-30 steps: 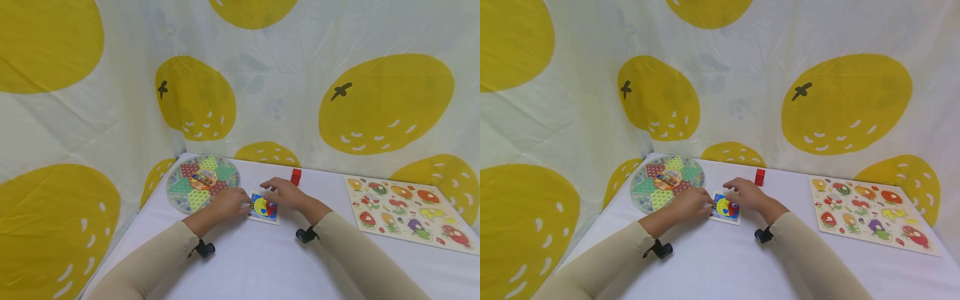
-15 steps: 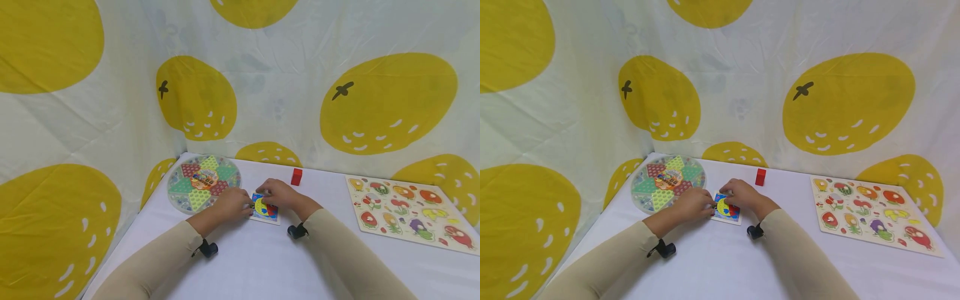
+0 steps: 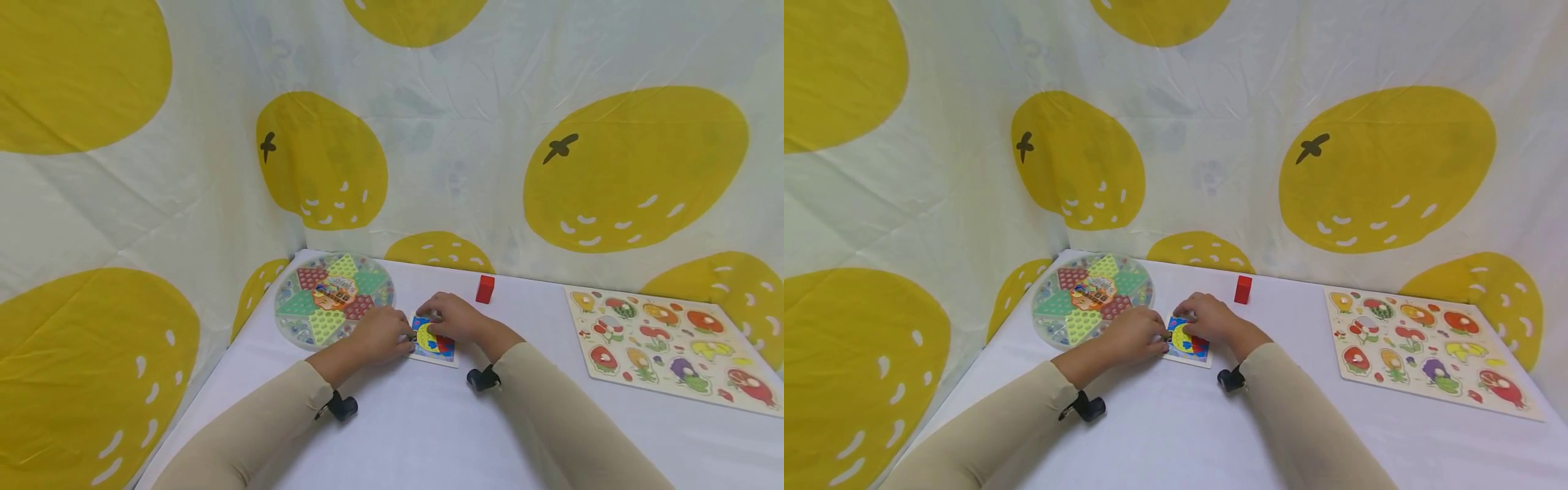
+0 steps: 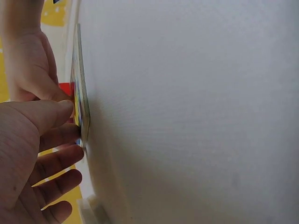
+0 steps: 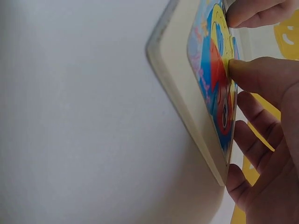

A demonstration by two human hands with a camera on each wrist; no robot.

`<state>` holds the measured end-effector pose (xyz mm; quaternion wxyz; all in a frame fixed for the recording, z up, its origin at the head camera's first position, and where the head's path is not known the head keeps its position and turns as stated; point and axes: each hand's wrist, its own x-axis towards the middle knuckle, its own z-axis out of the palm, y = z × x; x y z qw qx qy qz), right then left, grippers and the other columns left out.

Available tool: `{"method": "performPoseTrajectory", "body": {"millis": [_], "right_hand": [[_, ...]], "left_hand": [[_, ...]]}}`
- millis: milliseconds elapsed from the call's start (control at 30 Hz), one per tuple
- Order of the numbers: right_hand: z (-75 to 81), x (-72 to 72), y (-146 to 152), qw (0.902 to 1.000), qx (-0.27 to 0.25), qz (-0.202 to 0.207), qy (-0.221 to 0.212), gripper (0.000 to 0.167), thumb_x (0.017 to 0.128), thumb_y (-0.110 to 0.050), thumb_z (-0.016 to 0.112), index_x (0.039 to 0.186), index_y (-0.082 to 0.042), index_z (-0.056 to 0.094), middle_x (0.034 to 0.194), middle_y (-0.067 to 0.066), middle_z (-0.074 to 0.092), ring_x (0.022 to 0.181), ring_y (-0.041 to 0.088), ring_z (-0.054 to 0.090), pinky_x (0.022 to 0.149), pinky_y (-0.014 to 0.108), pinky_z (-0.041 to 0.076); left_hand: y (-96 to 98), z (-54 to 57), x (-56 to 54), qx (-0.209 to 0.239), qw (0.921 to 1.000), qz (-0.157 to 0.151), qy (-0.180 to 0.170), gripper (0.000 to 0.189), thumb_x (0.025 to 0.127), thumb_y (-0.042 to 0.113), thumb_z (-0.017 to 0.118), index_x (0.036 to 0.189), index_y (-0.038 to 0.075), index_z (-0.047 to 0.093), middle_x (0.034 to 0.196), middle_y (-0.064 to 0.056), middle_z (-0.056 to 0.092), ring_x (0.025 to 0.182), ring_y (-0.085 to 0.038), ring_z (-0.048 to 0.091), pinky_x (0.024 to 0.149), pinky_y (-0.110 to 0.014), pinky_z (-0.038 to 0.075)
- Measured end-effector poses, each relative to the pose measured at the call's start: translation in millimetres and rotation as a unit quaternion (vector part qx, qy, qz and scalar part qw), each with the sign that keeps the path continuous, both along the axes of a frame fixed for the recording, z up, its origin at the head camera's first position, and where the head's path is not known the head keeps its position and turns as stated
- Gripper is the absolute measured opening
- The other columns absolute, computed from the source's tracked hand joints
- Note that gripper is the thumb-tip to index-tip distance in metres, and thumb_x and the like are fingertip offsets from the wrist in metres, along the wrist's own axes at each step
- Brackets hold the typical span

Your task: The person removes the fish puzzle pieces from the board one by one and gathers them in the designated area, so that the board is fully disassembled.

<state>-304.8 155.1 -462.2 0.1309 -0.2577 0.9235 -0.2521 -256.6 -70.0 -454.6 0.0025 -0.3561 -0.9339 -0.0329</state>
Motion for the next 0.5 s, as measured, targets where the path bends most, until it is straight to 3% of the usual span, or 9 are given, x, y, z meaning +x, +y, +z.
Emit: {"method": "performPoseTrajectory", "body": {"millis": [300, 500], "right_hand": [[2.9, 6.2, -5.6, 0.9989, 0.001, -0.043, -0.015, 0.036, 0.095, -0.015, 0.081, 0.131, -0.018, 0.076, 0.127, 0.001, 0.069, 0.124, 0.025, 0.06, 0.105, 0.045, 0.052], [4.9, 9.1, -8.2, 0.9962, -0.015, -0.075, -0.041, 0.036, 0.095, -0.011, 0.082, 0.13, -0.019, 0.077, 0.123, 0.0, 0.071, 0.115, 0.023, 0.063, 0.1, 0.042, 0.055]], "left_hand": [[1.6, 4.4, 1.7, 0.001, 0.9997, 0.007, -0.022, 0.028, 0.099, 0.04, 0.077, 0.119, 0.023, 0.084, 0.116, 0.002, 0.074, 0.107, -0.019, 0.064, 0.095, -0.041, 0.05], [2.2, 6.3, 1.2, -0.006, 0.9994, 0.01, -0.032, 0.029, 0.099, 0.041, 0.077, 0.121, 0.023, 0.084, 0.117, 0.001, 0.074, 0.11, -0.019, 0.063, 0.098, -0.04, 0.05]]}}
